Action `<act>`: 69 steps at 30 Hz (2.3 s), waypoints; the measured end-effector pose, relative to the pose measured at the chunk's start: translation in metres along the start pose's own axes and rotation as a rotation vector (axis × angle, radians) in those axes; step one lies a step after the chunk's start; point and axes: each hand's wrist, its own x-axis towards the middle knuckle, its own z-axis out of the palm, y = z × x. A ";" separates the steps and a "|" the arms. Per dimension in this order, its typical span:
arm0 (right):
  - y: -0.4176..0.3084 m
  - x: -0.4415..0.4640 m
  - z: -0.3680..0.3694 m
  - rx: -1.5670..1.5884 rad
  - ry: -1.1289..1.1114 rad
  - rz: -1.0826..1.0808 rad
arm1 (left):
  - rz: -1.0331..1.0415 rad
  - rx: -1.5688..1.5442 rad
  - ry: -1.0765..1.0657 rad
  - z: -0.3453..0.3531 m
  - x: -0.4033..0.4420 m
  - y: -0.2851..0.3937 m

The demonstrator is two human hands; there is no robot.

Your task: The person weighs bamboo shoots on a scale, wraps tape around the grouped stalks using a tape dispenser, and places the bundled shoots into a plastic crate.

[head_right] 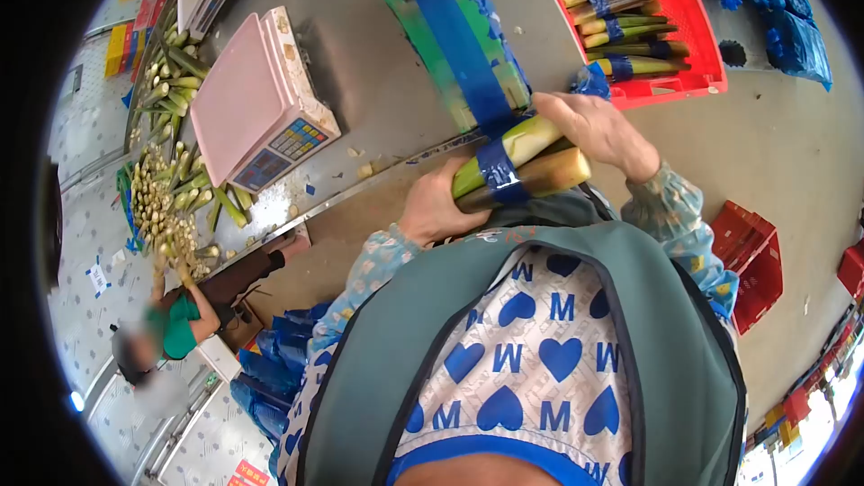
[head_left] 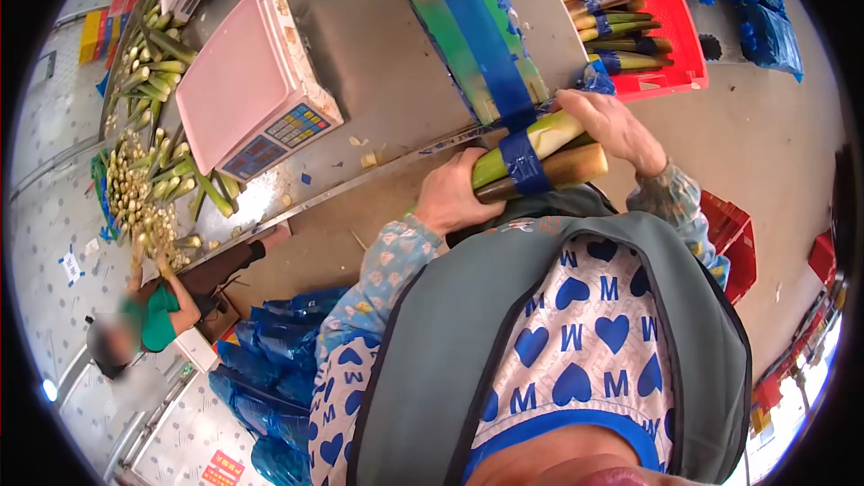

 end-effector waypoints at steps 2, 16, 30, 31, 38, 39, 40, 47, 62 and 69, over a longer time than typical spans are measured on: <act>-0.001 0.008 -0.010 -0.098 0.030 -0.079 | -0.065 -0.146 0.057 0.015 0.003 0.008; -0.037 -0.014 -0.038 0.094 -0.058 0.010 | 0.416 0.722 0.665 -0.003 -0.026 0.007; -0.054 -0.046 -0.059 -0.153 0.020 -0.251 | 0.383 0.675 0.565 -0.008 -0.002 0.063; -0.053 -0.050 -0.060 -0.172 0.043 -0.288 | 0.362 0.644 0.585 -0.005 0.000 0.066; -0.030 -0.078 -0.045 0.092 0.248 -0.292 | 0.337 0.667 0.523 0.012 0.017 0.092; -0.029 -0.082 -0.052 0.072 0.225 -0.336 | 0.350 0.676 0.477 0.011 0.021 0.095; -0.027 -0.085 -0.058 0.047 0.201 -0.385 | 0.363 0.684 0.435 0.010 0.025 0.098; -0.014 -0.075 -0.051 -0.090 0.147 -0.214 | 0.399 0.811 0.369 0.001 0.037 0.126; 0.012 -0.080 -0.060 -0.177 0.406 0.076 | 0.543 1.127 0.276 0.013 0.113 0.209; 0.118 -0.084 -0.082 -0.469 0.436 0.211 | 0.703 0.642 0.268 0.002 0.105 0.219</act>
